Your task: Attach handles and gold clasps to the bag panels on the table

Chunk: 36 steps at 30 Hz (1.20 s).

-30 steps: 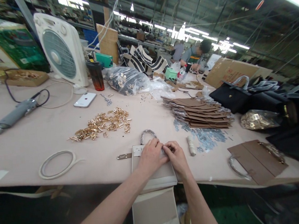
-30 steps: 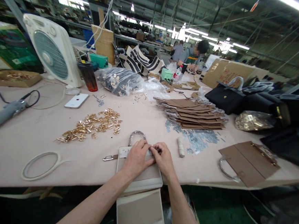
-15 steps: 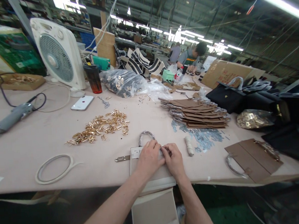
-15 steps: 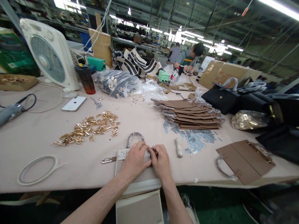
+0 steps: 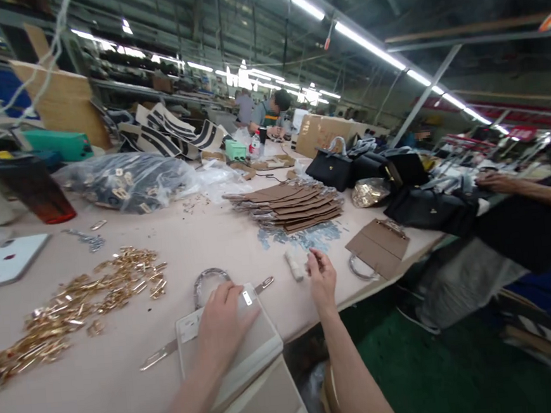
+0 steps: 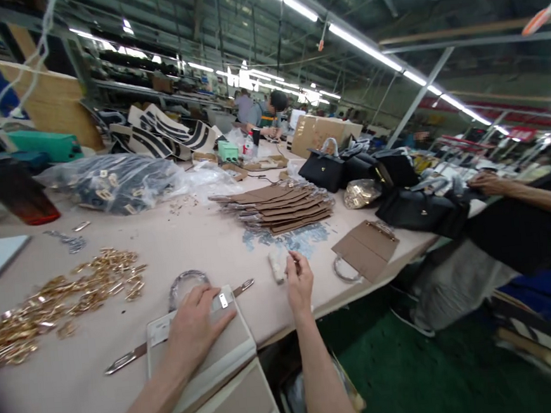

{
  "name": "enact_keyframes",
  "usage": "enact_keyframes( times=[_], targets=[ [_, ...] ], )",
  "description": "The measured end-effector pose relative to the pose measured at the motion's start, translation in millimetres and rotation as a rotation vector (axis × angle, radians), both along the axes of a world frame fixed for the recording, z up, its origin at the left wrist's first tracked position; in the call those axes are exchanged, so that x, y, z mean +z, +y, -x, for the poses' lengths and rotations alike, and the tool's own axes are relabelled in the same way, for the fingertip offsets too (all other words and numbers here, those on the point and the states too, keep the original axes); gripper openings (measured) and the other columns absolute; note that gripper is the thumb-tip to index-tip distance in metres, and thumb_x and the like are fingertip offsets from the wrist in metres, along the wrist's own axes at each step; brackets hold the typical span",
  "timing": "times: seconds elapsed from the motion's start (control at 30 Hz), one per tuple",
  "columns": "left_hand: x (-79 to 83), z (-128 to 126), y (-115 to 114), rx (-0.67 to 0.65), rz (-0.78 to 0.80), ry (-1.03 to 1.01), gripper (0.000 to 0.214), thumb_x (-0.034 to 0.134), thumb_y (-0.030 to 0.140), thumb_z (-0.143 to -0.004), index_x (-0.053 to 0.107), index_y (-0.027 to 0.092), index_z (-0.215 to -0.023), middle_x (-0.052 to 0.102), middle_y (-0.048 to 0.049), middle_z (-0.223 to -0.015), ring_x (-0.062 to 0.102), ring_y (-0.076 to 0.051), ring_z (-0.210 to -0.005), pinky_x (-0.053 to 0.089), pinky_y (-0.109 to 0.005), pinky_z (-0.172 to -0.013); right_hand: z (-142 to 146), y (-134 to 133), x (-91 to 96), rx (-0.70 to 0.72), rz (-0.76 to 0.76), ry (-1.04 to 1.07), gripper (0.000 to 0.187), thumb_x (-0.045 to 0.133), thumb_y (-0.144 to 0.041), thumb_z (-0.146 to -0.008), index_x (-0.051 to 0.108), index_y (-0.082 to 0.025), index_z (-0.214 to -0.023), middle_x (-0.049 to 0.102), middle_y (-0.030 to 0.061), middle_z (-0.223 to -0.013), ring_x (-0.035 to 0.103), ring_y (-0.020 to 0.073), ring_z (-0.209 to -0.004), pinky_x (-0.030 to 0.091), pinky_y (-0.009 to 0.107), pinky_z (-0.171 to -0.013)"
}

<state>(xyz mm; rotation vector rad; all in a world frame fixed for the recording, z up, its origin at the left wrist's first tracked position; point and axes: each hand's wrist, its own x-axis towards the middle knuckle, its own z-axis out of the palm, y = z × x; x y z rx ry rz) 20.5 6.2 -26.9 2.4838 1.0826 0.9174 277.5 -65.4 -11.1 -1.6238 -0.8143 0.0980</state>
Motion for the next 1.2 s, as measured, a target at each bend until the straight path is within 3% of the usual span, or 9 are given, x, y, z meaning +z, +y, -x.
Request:
enact_keyframes(
  times=[0.13,0.23,0.4,0.53,0.87,1.03,1.2],
  targets=[
    [-2.6,0.0,1.1,-0.006,-0.012,-0.022,0.038,0.072,0.042,-0.089,0.064,0.021,-0.12,0.062,-0.0108,-0.123,0.062,-0.033,-0.114,0.053,-0.052,-0.102,-61.2,-18.5,-11.0,-0.087,0.137,-0.076,0.051,0.048,-0.056,-0.097,0.07,-0.017,-0.121,0.073,0.0097,-0.097,0.065,0.0229,-0.081,0.053,0.035,-0.074],
    [-4.3,0.2,1.3,-0.012,-0.023,-0.04,0.038,0.071,0.042,-0.089,0.064,0.022,-0.121,0.062,-0.0108,-0.125,0.062,-0.033,-0.114,0.053,-0.051,-0.102,-78.0,-27.0,-19.7,-0.025,0.2,-0.122,0.048,0.057,-0.055,-0.091,0.074,-0.018,-0.115,0.075,0.0118,-0.105,0.067,0.0254,-0.086,0.054,0.04,-0.081],
    [-4.5,-0.1,0.4,-0.001,-0.022,-0.022,0.039,0.072,0.042,-0.089,0.063,0.021,-0.121,0.062,-0.011,-0.124,0.062,-0.033,-0.114,0.054,-0.052,-0.103,-74.7,-25.5,-28.5,0.13,0.306,-0.251,0.042,0.066,-0.049,-0.088,0.077,-0.024,-0.119,0.071,0.0086,-0.11,0.067,0.0224,-0.085,0.054,0.041,-0.088],
    [-3.6,2.0,-0.4,-0.013,0.004,-0.014,0.041,0.073,0.04,-0.089,0.062,0.021,-0.124,0.062,-0.0114,-0.126,0.062,-0.033,-0.117,0.054,-0.052,-0.104,-71.5,-20.3,-32.0,0.159,0.428,-0.393,0.035,0.063,-0.047,-0.091,0.078,-0.029,-0.117,0.066,0.0063,-0.111,0.064,0.0209,-0.081,0.053,0.04,-0.085],
    [9.7,14.9,-7.0,-0.099,0.004,0.032,0.052,0.071,0.023,-0.087,0.056,0.023,-0.137,0.062,-0.0116,-0.137,0.06,-0.032,-0.127,0.053,-0.052,-0.109,-71.4,-20.9,-38.3,0.136,0.377,-0.417,0.039,0.063,-0.054,-0.09,0.076,-0.024,-0.111,0.067,0.0089,-0.108,0.062,0.0231,-0.079,0.051,0.041,-0.084],
    [21.8,44.0,-10.8,-0.027,-0.089,0.014,0.052,0.073,0.026,-0.087,0.057,0.029,-0.136,0.063,-0.0082,-0.136,0.057,-0.035,-0.128,0.05,-0.056,-0.11,-78.4,-18.4,-38.3,0.128,0.376,-0.422,0.042,0.063,-0.053,-0.091,0.075,-0.022,-0.116,0.07,0.0109,-0.111,0.065,0.0257,-0.089,0.051,0.043,-0.09],
    [10.8,88.7,-7.3,0.09,-0.11,-0.024,0.047,0.074,0.038,-0.089,0.058,0.026,-0.132,0.063,-0.0106,-0.131,0.057,-0.035,-0.123,0.052,-0.055,-0.106,-83.9,-6.6,-33.8,0.082,0.392,-0.365,0.043,0.055,-0.051,-0.095,0.076,-0.02,-0.117,0.072,0.0146,-0.115,0.064,0.0313,-0.109,0.047,0.049,-0.101]
  ],
)
